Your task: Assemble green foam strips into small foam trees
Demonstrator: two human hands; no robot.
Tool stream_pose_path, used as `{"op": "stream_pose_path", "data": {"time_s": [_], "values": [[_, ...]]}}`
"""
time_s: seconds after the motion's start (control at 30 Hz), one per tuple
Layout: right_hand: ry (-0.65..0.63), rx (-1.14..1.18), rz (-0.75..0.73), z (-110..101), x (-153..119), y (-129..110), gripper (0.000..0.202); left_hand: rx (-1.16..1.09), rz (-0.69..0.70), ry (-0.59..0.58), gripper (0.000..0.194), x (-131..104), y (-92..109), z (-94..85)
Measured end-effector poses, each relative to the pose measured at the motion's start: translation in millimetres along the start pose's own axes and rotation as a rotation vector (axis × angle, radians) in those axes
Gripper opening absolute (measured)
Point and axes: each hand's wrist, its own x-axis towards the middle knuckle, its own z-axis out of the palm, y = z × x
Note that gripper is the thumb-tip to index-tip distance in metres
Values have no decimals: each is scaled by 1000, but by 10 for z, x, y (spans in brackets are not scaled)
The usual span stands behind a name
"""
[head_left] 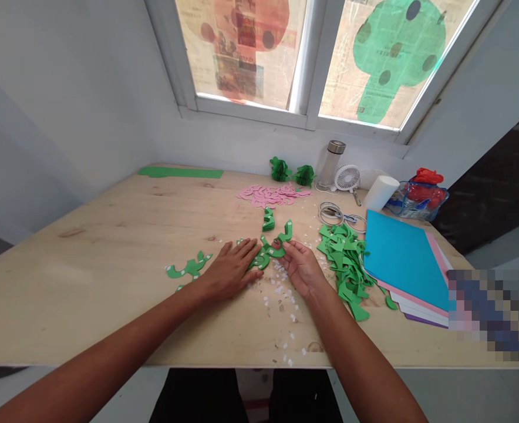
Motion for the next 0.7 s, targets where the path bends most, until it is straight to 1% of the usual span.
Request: {"op": "stream_pose_path", "data": {"time_s": [0.17,0.33,0.7], "values": [[17,15,22,-9,1,4,21,81,-53,-12,67,29,-92,-22],[28,36,38,-9,-3,-1,20,91,-34,-16,66,29,-197,-28],[-39,47,29,15,-35,-53,17,82,-17,12,65,41,-265,-44]]}}
